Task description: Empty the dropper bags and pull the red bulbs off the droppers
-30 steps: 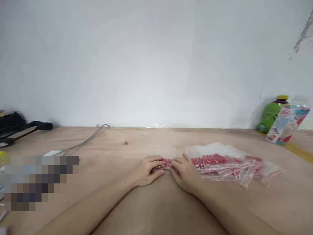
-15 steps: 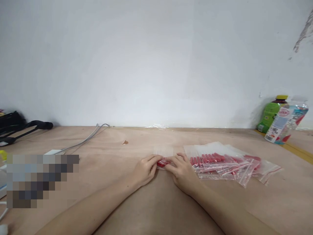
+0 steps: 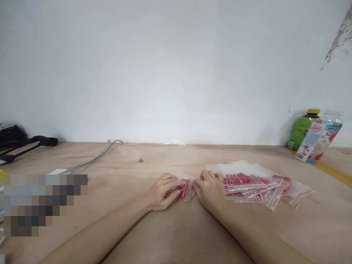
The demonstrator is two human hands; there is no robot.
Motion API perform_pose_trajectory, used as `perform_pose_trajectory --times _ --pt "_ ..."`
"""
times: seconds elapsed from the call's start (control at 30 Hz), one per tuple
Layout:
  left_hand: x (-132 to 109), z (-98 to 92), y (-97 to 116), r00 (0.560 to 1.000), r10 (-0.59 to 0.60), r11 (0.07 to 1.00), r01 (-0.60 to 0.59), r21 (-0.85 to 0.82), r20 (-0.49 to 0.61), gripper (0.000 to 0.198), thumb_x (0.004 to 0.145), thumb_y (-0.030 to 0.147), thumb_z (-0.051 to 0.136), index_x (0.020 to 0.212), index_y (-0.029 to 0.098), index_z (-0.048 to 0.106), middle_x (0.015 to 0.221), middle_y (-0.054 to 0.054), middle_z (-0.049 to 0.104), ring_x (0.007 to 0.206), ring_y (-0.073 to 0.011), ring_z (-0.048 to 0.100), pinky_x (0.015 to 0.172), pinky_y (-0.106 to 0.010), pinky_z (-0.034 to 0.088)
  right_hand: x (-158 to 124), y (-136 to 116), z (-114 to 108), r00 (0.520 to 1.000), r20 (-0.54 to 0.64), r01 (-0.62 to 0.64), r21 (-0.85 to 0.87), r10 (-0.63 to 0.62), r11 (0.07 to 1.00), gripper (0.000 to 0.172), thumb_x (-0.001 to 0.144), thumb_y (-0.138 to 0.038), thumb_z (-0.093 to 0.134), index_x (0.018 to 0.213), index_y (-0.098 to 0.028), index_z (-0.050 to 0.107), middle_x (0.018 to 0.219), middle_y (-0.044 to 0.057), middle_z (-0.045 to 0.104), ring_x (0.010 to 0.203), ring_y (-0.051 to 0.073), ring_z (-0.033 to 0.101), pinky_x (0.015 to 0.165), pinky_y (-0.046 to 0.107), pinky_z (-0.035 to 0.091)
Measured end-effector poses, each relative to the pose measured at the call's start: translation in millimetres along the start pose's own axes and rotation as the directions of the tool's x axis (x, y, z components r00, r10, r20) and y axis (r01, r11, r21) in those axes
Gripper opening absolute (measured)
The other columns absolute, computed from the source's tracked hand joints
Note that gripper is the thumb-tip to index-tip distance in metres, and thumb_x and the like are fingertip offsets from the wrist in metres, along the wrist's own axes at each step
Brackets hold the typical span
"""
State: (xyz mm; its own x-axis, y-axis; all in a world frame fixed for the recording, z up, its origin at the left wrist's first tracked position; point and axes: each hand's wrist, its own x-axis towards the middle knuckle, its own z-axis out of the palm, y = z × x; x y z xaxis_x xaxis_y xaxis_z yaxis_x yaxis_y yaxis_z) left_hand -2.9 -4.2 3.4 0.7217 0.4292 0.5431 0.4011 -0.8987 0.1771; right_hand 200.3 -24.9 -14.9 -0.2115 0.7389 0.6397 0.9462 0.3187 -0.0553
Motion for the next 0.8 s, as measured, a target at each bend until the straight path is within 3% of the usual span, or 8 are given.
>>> perform_pose_trajectory --times 0.1,0.23,0.5,0.8 --pt "-2.0 -1.3 -9.6 0.988 -0.14 0.988 0.135 0.076 0.061 0.043 0.081 0.041 0.048 0.12 0.022 0.049 0.128 -0.008 0.047 0.12 -0.0245 0.039 0.098 -0.042 0.031 0.4 -3.8 -3.6 0.997 0.077 -0.001 0.029 -0.001 1.0 0.018 0.081 -0.022 0.05 0.069 -0.022 0.064 0.069 0.002 0.06 0.073 0.017 0.05 0.072 0.035 0.024" --pt "-4.2 -4.1 -13.4 0.958 -0.216 0.975 0.202 0.091 0.186 0.05 0.082 0.05 0.044 0.124 0.023 0.046 0.127 -0.008 0.049 0.117 -0.0238 0.042 0.098 -0.042 0.032 -1.0 -8.2 -5.6 0.986 0.166 -0.032 0.144 0.008 0.989 0.016 0.082 -0.021 0.045 0.084 -0.022 0.06 0.084 0.003 0.062 0.084 0.019 0.051 0.071 0.033 0.026" --pt "-12.0 -6.1 -5.9 0.964 -0.256 0.967 0.254 0.027 0.068 0.047 0.076 0.043 0.055 0.116 0.021 0.052 0.104 -0.008 0.06 0.096 -0.0218 0.053 0.09 -0.038 0.04 0.4 -11.9 -10.0 0.931 0.364 -0.075 0.256 -0.024 0.964 0.027 0.085 -0.044 0.04 0.084 -0.021 0.056 0.092 0.004 0.058 0.09 0.022 0.049 0.076 0.038 0.031" --pt "-13.2 -6.8 -3.8 0.953 -0.294 0.951 0.3 -0.076 0.079 0.039 0.079 0.038 0.053 0.114 0.02 0.052 0.11 -0.007 0.057 0.099 -0.0198 0.054 0.086 -0.034 0.044 1.0 -10.8 -5.1 0.948 0.317 -0.15 0.514 -0.025 0.845 0.024 0.077 -0.041 0.053 0.092 -0.022 0.054 0.089 0.004 0.059 0.086 0.021 0.052 0.074 0.035 0.037"
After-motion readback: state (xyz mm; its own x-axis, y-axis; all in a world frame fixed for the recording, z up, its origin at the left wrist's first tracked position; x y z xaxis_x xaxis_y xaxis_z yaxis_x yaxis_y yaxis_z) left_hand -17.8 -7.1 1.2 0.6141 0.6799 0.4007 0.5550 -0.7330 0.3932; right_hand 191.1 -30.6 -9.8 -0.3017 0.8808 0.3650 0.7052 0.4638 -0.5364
